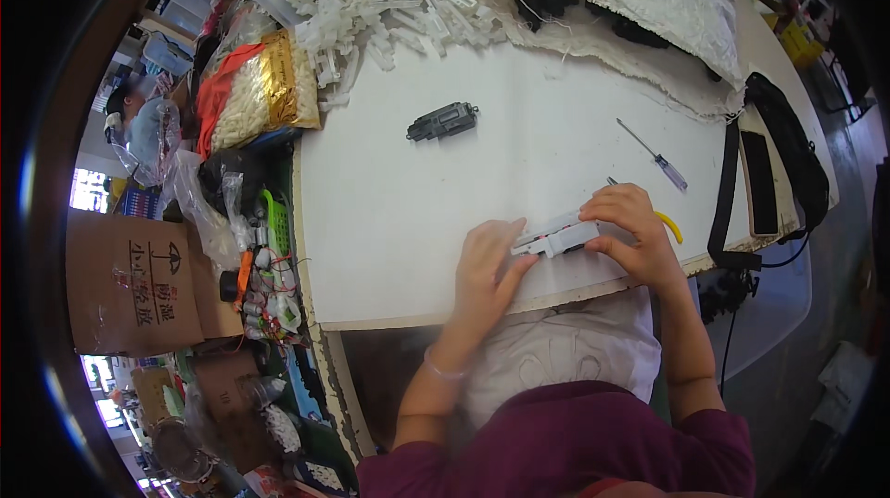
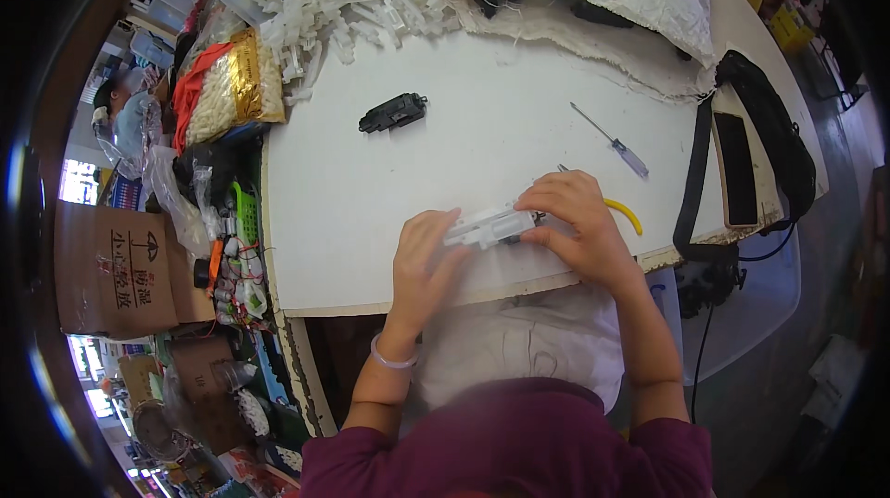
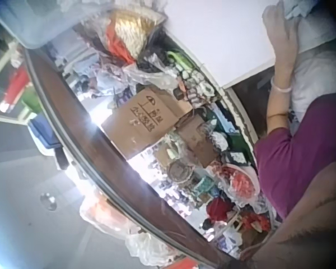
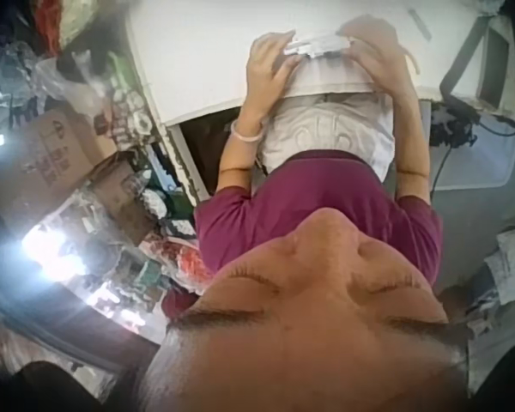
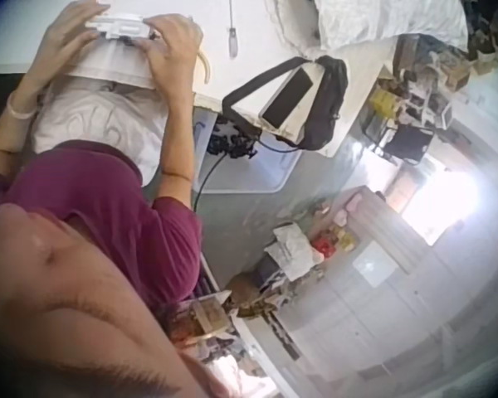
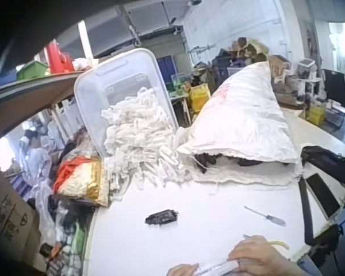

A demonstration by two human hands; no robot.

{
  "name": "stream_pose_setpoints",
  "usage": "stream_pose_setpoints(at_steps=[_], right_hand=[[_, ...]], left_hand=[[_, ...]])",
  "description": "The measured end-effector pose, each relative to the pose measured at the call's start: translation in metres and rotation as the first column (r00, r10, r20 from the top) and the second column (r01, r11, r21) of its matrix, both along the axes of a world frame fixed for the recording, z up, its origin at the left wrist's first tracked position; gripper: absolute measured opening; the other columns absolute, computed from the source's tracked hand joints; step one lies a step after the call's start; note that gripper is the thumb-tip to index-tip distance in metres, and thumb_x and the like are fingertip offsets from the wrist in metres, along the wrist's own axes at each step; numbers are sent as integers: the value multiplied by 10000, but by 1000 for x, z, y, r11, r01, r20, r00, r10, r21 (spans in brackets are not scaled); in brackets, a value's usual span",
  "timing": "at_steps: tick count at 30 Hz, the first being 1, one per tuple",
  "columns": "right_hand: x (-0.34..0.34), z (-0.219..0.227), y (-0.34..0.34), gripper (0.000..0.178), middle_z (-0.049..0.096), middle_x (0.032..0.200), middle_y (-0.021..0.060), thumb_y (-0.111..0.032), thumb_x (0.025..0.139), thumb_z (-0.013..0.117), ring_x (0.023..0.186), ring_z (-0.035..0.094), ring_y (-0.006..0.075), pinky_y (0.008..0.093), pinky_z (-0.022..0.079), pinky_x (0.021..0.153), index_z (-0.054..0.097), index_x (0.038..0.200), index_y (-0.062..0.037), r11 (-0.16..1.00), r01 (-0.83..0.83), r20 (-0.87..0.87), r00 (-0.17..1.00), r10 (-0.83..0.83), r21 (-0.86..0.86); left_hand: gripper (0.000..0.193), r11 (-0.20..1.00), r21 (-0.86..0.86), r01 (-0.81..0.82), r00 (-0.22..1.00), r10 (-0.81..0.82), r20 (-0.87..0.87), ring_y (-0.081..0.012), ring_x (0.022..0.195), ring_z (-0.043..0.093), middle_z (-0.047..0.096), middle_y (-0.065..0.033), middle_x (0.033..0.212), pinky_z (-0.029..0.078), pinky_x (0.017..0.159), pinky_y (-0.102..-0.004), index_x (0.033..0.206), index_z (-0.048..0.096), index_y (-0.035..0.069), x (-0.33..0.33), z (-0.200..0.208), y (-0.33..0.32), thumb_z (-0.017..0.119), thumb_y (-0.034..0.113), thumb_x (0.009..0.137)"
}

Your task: The person assembles internal motor mechanisms into plastic housing shells by hand, pressing the casing halves together. They then fit components into black casings and seat and secure the parts using a small screwdriver.

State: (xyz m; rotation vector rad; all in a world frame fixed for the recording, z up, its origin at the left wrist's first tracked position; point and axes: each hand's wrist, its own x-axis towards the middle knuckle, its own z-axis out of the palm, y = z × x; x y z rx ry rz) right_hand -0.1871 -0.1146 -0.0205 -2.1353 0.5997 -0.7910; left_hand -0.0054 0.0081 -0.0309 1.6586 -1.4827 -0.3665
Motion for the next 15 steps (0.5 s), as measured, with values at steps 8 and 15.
stream_pose_setpoints(at_steps=[8, 15], right_hand=[[-8, -7, -3, 277, 608, 974, 42, -129, 652, 671, 1017, 487, 252, 376, 334, 905, 613, 917, -72, 982, -9, -130, 991, -16, -187], [-9, -14, 0, 286, 604, 989, 39, -111, 640, 677, 1032, 483, 255, 403, 327, 911, 609, 914, -73, 979, -28, -153, 988, -3, -204]], left_hand=[[325, 999, 5, 40, 989, -41, 139, -306, 1054, 440, 549, -90, 1016, 327, 900, -388, 1023, 559, 44, -2, -11, -3, 660, 130, 725], [340, 999, 31, 29, 974, -35, 225, -321, 1088, 414, 534, -87, 1036, 314, 909, -401, 1034, 552, 50, -1, -16, 0, 659, 127, 721]])
